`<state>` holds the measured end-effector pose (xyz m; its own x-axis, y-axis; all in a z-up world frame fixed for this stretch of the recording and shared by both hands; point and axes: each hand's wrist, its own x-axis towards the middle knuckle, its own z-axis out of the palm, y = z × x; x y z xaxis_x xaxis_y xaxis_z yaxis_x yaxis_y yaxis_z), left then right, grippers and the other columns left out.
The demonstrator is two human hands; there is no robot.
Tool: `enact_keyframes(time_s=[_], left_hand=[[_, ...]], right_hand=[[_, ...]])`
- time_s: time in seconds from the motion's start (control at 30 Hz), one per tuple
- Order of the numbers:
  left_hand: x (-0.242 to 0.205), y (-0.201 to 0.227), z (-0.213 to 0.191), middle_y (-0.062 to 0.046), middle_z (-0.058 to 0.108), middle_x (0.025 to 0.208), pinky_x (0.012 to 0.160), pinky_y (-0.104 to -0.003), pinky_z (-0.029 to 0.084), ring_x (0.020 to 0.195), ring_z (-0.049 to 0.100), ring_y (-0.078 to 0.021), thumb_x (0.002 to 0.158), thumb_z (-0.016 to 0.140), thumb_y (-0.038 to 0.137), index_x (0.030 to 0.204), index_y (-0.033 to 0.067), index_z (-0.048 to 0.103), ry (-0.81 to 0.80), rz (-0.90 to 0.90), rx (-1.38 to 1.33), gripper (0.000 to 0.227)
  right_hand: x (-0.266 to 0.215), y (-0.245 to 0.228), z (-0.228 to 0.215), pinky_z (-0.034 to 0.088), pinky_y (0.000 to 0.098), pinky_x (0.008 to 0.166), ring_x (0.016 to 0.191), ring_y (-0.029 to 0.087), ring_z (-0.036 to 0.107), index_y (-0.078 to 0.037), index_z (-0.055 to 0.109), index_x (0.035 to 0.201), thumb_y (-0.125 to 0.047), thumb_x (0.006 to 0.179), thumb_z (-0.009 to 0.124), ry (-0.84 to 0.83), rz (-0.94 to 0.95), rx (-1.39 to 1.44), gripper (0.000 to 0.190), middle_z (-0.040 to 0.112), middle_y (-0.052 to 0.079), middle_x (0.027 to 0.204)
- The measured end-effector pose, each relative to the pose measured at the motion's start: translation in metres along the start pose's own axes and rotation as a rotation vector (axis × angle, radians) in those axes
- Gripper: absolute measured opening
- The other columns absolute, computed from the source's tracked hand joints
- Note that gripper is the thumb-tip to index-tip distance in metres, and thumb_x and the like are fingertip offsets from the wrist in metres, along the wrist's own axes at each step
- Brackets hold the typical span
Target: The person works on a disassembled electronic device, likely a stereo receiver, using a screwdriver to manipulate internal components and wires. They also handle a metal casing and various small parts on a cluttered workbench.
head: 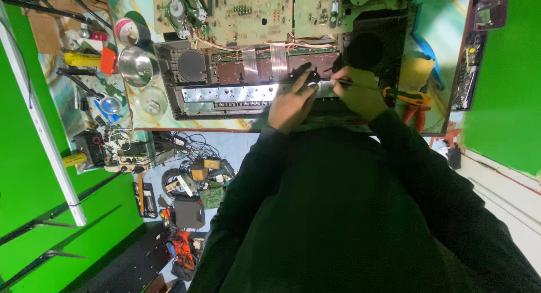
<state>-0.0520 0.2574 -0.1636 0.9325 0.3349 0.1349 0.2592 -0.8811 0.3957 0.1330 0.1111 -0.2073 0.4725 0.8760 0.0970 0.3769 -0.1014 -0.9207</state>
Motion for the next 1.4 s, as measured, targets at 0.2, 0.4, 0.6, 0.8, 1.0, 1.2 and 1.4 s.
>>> enact_keyframes(time_s=[0.2,0.4,0.6,0.8,1.0,1.2,1.4], left_hand=[[0.011,-0.005,0.018,-0.015,0.056,0.148,0.068,-0.041,0.060,0.065,0.072,-0.0288,0.095,0.067,0.037,0.127,0.0237,0.073,-0.127,-0.033,0.010,0.034],[0.007,-0.001,0.030,-0.006,0.061,0.145,0.100,-0.045,0.053,0.094,0.078,-0.0207,0.094,0.071,0.035,0.129,0.0277,0.070,0.153,0.030,0.077,0.036],[0.004,0.002,0.031,-0.005,0.064,0.141,0.111,-0.058,0.045,0.082,0.075,-0.0202,0.093,0.071,0.037,0.127,0.0277,0.072,0.130,0.003,0.145,0.036],[0.004,0.006,0.031,-0.007,0.062,0.144,0.101,-0.051,0.044,0.077,0.075,-0.0194,0.095,0.068,0.034,0.133,0.0254,0.071,0.030,-0.066,0.106,0.039],[0.003,0.005,0.036,-0.008,0.059,0.149,0.103,-0.053,0.042,0.075,0.074,-0.0197,0.095,0.068,0.030,0.134,0.0249,0.068,-0.014,-0.074,0.127,0.039],[0.005,0.003,0.038,-0.007,0.057,0.153,0.098,-0.052,0.040,0.101,0.075,-0.0299,0.092,0.064,0.016,0.139,0.0265,0.065,-0.006,-0.025,0.241,0.048],[0.001,0.004,0.042,-0.009,0.058,0.147,0.115,-0.063,0.035,0.103,0.075,-0.0278,0.093,0.063,0.020,0.134,0.0263,0.068,0.028,-0.064,0.190,0.042]], right_hand=[[0.005,0.004,0.003,0.054,0.0311,0.071,0.079,0.016,0.068,-0.003,0.067,0.103,-0.006,0.097,0.072,0.040,-0.073,-0.062,0.008,0.070,0.011,0.088],[0.005,-0.003,0.000,0.054,0.0298,0.069,0.077,0.015,0.069,-0.003,0.066,0.103,-0.007,0.099,0.071,0.003,-0.022,-0.022,0.007,0.071,0.009,0.088],[0.001,0.001,-0.002,0.054,0.0310,0.072,0.080,0.016,0.070,-0.002,0.066,0.104,-0.010,0.100,0.071,-0.020,-0.016,-0.019,0.009,0.071,0.010,0.089],[0.006,0.000,-0.003,0.055,0.0312,0.071,0.078,0.017,0.072,-0.002,0.067,0.103,-0.012,0.097,0.071,-0.054,0.067,-0.072,0.012,0.073,0.012,0.089],[0.005,0.000,-0.001,0.056,0.0308,0.072,0.080,0.017,0.072,0.000,0.068,0.103,-0.009,0.097,0.072,-0.031,0.009,-0.094,0.011,0.073,0.013,0.091],[0.024,0.019,0.013,0.055,0.0322,0.066,0.073,0.020,0.071,0.000,0.068,0.098,-0.006,0.095,0.070,0.008,-0.153,-0.095,0.007,0.072,0.014,0.086],[0.020,0.014,0.015,0.052,0.0395,0.066,0.073,0.028,0.066,0.002,0.065,0.102,-0.004,0.104,0.063,-0.089,-0.104,-0.207,0.007,0.067,0.017,0.084]])
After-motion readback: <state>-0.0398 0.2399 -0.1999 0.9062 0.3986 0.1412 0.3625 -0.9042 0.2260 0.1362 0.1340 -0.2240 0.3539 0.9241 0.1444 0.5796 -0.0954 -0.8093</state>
